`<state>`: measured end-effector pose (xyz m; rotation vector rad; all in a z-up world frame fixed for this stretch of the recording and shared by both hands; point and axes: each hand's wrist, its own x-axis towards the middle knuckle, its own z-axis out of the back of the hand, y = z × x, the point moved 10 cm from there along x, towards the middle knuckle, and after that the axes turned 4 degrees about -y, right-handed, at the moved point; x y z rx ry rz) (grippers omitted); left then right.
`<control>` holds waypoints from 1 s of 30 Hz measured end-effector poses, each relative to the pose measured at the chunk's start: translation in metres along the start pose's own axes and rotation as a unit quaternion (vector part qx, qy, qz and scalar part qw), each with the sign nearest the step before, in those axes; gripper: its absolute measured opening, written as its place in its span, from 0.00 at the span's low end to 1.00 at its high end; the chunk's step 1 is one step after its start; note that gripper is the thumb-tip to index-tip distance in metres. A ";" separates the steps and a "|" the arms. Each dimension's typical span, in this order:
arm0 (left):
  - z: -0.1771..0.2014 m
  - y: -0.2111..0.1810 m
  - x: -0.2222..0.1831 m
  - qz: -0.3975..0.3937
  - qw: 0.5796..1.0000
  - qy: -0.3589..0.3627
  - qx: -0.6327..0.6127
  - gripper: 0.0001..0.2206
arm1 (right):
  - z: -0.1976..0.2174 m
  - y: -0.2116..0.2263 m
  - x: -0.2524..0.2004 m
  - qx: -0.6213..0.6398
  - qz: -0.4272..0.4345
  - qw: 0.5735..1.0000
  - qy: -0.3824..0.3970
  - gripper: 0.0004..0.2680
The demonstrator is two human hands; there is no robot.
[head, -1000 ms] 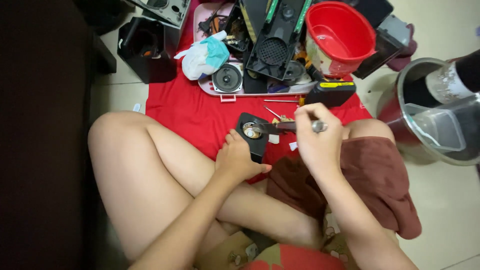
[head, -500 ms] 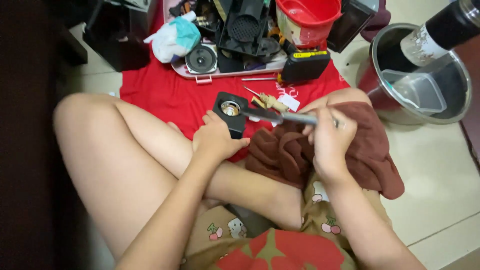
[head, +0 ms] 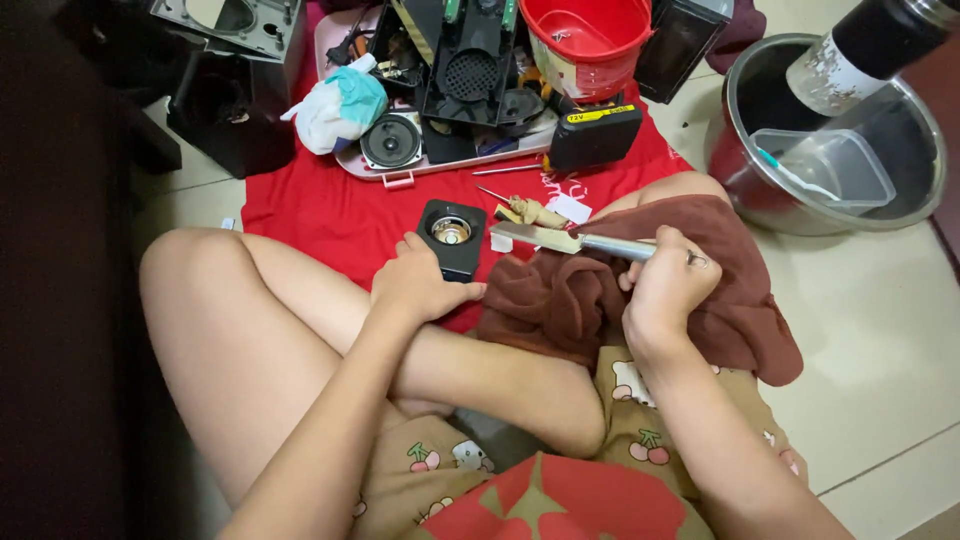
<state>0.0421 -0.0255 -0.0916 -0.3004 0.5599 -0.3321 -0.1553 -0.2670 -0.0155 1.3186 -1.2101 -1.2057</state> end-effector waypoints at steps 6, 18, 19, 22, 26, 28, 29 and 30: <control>-0.002 0.001 0.003 -0.004 1.000 0.002 0.005 0.52 | -0.003 -0.005 0.004 -0.012 -0.003 1.000 0.008 0.08; -0.003 0.001 0.004 -0.009 1.000 0.003 -0.004 0.54 | -0.011 0.011 -0.003 -0.042 0.047 0.997 0.040 0.09; -0.002 0.002 0.003 -0.011 1.000 0.002 -0.002 0.54 | -0.016 0.022 -0.005 -0.040 0.048 0.997 0.038 0.09; -0.002 -0.003 0.003 -0.022 1.000 0.005 -0.001 0.55 | -0.059 0.064 -0.005 -0.175 0.136 0.967 0.125 0.07; -0.002 -0.002 0.003 -0.022 1.000 -0.001 0.005 0.55 | -0.142 0.098 -0.033 -0.375 0.239 0.848 0.290 0.08; 0.004 -0.002 0.001 -0.018 1.000 -0.011 0.004 0.56 | -0.165 0.114 -0.059 -0.455 0.271 0.793 0.303 0.09; 0.005 -0.005 -0.003 -0.019 1.000 -0.006 0.003 0.55 | -0.168 0.114 -0.069 -0.485 0.257 0.774 0.316 0.10; 0.005 -0.007 -0.007 -0.021 1.000 0.000 0.003 0.54 | -0.171 0.114 -0.080 -0.515 0.244 0.753 0.328 0.13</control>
